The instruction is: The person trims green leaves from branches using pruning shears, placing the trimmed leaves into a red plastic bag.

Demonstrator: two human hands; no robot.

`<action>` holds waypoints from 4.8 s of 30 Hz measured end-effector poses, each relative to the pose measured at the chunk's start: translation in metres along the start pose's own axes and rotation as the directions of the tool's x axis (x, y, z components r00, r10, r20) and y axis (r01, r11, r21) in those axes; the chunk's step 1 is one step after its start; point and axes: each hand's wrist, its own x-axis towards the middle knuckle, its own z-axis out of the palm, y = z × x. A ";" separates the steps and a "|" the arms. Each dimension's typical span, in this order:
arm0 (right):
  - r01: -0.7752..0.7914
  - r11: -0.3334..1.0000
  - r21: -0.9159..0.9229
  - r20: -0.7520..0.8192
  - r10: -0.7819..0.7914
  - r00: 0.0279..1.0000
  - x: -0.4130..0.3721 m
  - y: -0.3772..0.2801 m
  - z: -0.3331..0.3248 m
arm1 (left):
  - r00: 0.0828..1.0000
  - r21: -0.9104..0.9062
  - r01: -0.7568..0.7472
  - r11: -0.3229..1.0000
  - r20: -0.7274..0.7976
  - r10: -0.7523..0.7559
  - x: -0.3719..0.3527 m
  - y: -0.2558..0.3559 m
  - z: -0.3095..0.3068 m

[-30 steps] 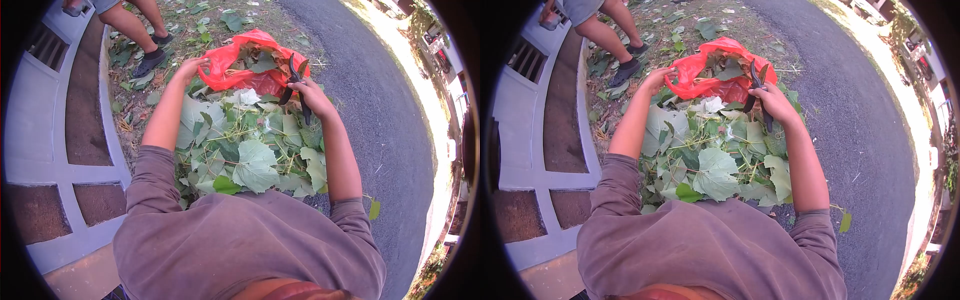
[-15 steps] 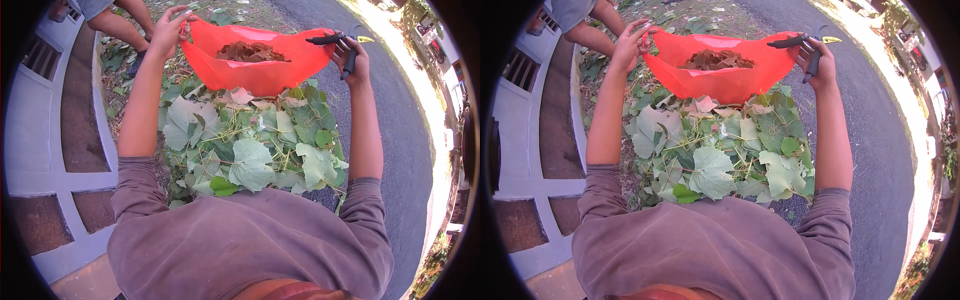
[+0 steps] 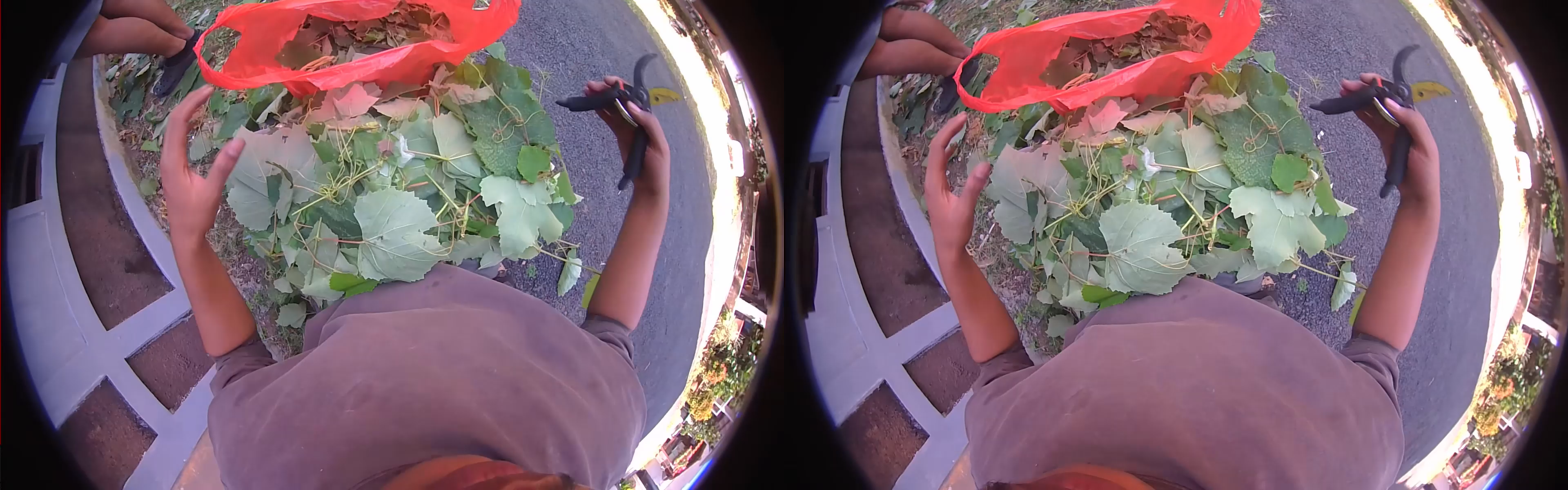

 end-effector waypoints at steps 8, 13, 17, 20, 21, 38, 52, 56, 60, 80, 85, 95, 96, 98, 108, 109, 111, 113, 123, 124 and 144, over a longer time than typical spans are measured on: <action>-0.661 0.556 -0.503 -0.548 0.386 0.742 -0.117 0.113 -0.176 | 0.800 0.031 -0.043 0.999 0.600 0.016 -0.067 0.021 0.023; -0.855 0.273 -0.441 -0.719 0.463 0.518 -0.217 0.191 -0.224 | 0.865 -0.027 -0.093 0.995 0.494 0.094 -0.074 0.012 0.053; -0.862 0.101 -0.497 -0.706 0.530 0.470 -0.258 0.191 -0.132 | 0.879 -0.139 -0.127 0.982 0.443 0.176 -0.064 -0.002 0.064; -0.807 0.200 -0.556 -0.587 0.593 0.551 -0.284 0.222 -0.056 | 0.887 -0.111 -0.156 0.982 0.423 0.188 -0.051 0.001 0.074; -0.789 0.136 -0.600 -0.593 0.586 0.552 -0.289 0.234 -0.032 | 0.883 -0.116 -0.169 0.979 0.422 0.202 -0.045 0.006 0.078; -0.064 0.098 -0.993 -0.060 0.037 0.997 -0.174 0.306 -0.136 | 0.868 -0.009 -0.143 0.990 0.479 0.130 -0.034 0.023 0.068; 0.411 0.033 -0.911 0.412 0.079 0.908 0.053 0.273 -0.121 | 0.879 0.174 -0.002 0.985 0.470 -0.081 -0.022 0.039 0.081; 0.552 0.096 -0.828 0.560 0.117 0.820 0.106 0.268 -0.098 | 0.871 0.195 0.017 0.981 0.479 -0.111 -0.014 0.042 0.092; 0.730 0.222 -0.647 0.751 0.019 0.660 0.152 0.326 -0.093 | 0.851 0.215 0.046 0.976 0.503 -0.151 -0.009 0.035 0.098; 0.631 -0.114 -0.768 0.628 0.066 0.776 0.374 0.296 -0.058 | 0.845 0.223 0.173 0.959 0.466 -0.261 0.002 0.003 0.110; 0.636 0.099 -0.766 0.643 0.156 0.750 0.395 0.320 -0.047 | 0.870 0.245 0.203 0.948 0.399 -0.289 -0.004 -0.009 0.104; 0.157 0.109 -0.982 0.128 -0.237 0.963 0.443 0.326 -0.148 | 0.892 0.197 0.267 0.943 0.320 -0.319 -0.015 -0.039 0.098; 0.061 0.000 -0.998 0.056 -0.366 0.929 0.454 0.333 -0.154 | 0.897 0.206 0.267 0.941 0.302 -0.321 -0.018 -0.042 0.097; -0.026 0.004 -1.000 -0.026 -0.202 0.979 0.466 0.330 -0.150 | 0.902 0.219 0.268 0.938 0.285 -0.324 -0.018 -0.045 0.097; 0.111 0.315 -0.943 -0.042 -0.442 0.896 0.422 0.318 -0.174 | 0.870 0.146 0.306 0.941 0.358 -0.339 -0.018 -0.042 0.095; 0.103 0.311 -0.945 -0.048 -0.443 0.895 0.419 0.316 -0.188 | 0.873 0.128 0.311 0.942 0.354 -0.336 -0.018 -0.044 0.096; -0.120 0.367 -0.923 -0.304 -0.500 0.811 0.422 0.316 -0.227 | 0.878 0.111 0.304 0.946 0.353 -0.323 -0.016 -0.039 0.101; -0.406 0.294 -0.865 -0.480 -0.251 0.841 0.429 0.336 -0.286 | 0.882 0.102 0.301 0.948 0.348 -0.317 -0.012 -0.033 0.106; -0.347 0.390 -0.853 -0.444 -0.192 0.875 0.311 0.333 -0.276 | 0.891 0.071 0.238 0.969 0.381 -0.247 -0.018 -0.027 0.109; -0.252 0.355 -0.900 -0.357 -0.268 0.895 0.293 0.318 -0.256 | 0.899 0.057 0.220 0.974 0.376 -0.226 -0.019 -0.024 0.109; -0.086 0.287 -0.954 -0.060 0.098 0.993 -0.082 0.266 -0.235 | 0.939 -0.185 0.023 0.982 0.342 0.042 -0.044 -0.023 0.081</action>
